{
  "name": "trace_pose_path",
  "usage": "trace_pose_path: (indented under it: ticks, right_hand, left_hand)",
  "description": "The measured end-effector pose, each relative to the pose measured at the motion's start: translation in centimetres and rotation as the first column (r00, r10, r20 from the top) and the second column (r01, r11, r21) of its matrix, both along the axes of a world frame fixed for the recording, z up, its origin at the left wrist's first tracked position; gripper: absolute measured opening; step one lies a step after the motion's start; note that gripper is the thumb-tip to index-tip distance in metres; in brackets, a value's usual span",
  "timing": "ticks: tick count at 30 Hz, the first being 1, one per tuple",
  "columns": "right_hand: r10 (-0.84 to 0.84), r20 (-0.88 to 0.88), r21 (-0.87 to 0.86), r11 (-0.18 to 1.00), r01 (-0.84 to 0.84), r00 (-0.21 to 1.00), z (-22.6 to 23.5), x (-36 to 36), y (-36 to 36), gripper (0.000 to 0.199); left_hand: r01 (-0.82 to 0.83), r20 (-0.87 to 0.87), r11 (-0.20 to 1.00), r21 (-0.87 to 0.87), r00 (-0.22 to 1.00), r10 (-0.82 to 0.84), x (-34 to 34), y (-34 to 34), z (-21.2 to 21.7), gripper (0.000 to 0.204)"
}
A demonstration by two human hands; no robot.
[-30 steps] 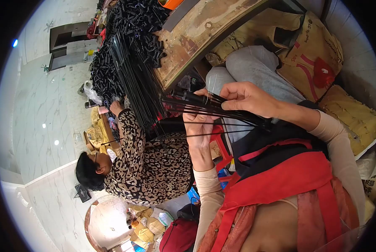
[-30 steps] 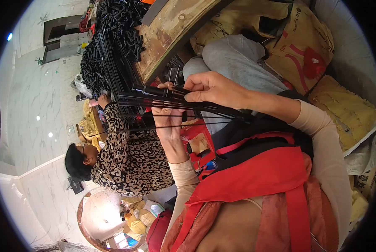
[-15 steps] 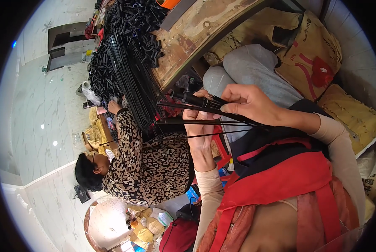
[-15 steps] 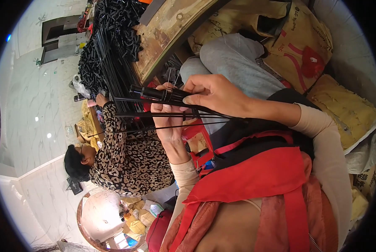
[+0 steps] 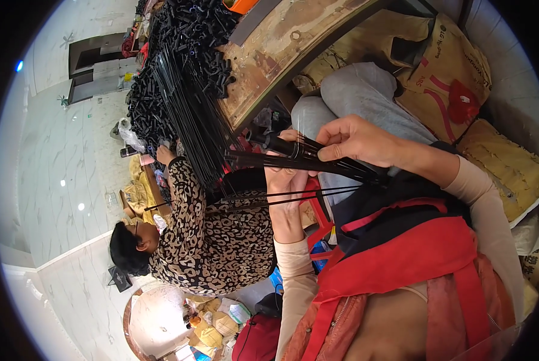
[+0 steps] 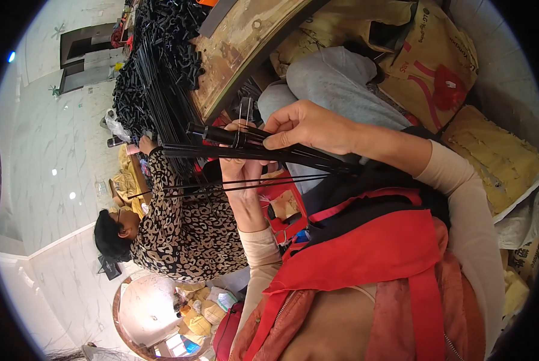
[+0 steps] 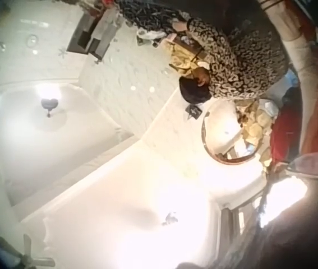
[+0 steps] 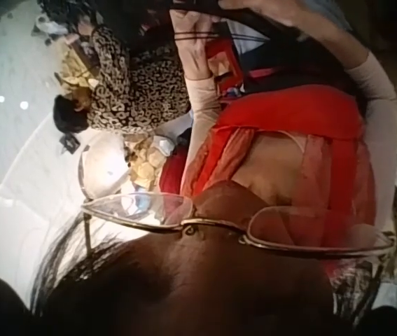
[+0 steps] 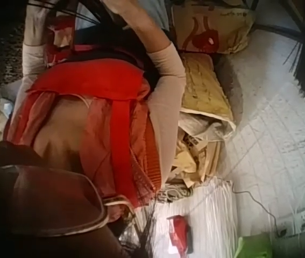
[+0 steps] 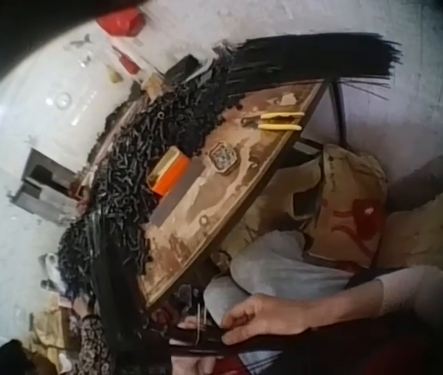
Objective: Trimming the ends of black rod bundles with pliers and organizing them in a jig at a factory workbench.
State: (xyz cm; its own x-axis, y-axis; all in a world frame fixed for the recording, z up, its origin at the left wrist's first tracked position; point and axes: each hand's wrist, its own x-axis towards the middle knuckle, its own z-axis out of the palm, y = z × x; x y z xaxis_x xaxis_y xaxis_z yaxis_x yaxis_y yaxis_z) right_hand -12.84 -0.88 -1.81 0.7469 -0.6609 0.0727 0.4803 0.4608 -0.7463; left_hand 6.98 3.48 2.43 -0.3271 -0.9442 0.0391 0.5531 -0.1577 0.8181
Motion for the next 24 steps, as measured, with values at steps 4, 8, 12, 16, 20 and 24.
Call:
trace_pose_path:
  ticks: [4, 8, 12, 16, 20, 24]
  right_hand:
    - [0.124, 0.195, 0.206, 0.965, -0.164, 0.973, -1.2, 0.7, -0.5, 0.013]
    - [-0.131, 0.097, 0.153, 0.982, 0.115, 0.987, -0.5, 1.7, 1.7, 0.013]
    - [-0.333, -0.040, 0.176, 0.926, 0.334, 0.942, 1.5, 1.5, 1.4, 0.013]
    - [-0.441, 0.034, 0.144, 0.890, 0.432, 0.897, 0.8, 3.2, 2.2, 0.009]
    - [-0.459, 0.060, 0.073, 0.888, 0.455, 0.886, 1.0, 4.1, 2.5, 0.009]
    - [-0.451, 0.102, 0.118, 0.891, 0.439, 0.887, 0.7, 4.3, 2.0, 0.008]
  left_hand:
    - [-0.106, 0.075, 0.994, -0.012, 0.991, 0.107, -0.5, -0.4, -0.1, 0.054]
    - [0.168, -0.290, 0.984, 0.055, 0.946, -0.145, 1.4, -1.4, -2.8, 0.038]
    - [-0.418, -0.022, 0.907, 0.050, 0.907, 0.420, -2.2, 0.0, -2.9, 0.033]
    - [-0.587, 0.476, 0.752, -0.299, 0.592, 0.651, -6.1, 1.3, 2.0, 0.027]
    - [-0.589, 0.398, 0.735, -0.336, 0.618, 0.678, -4.7, 0.7, 2.4, 0.023]
    - [-0.578, 0.381, 0.752, -0.316, 0.649, 0.659, -4.1, 0.8, 1.6, 0.018]
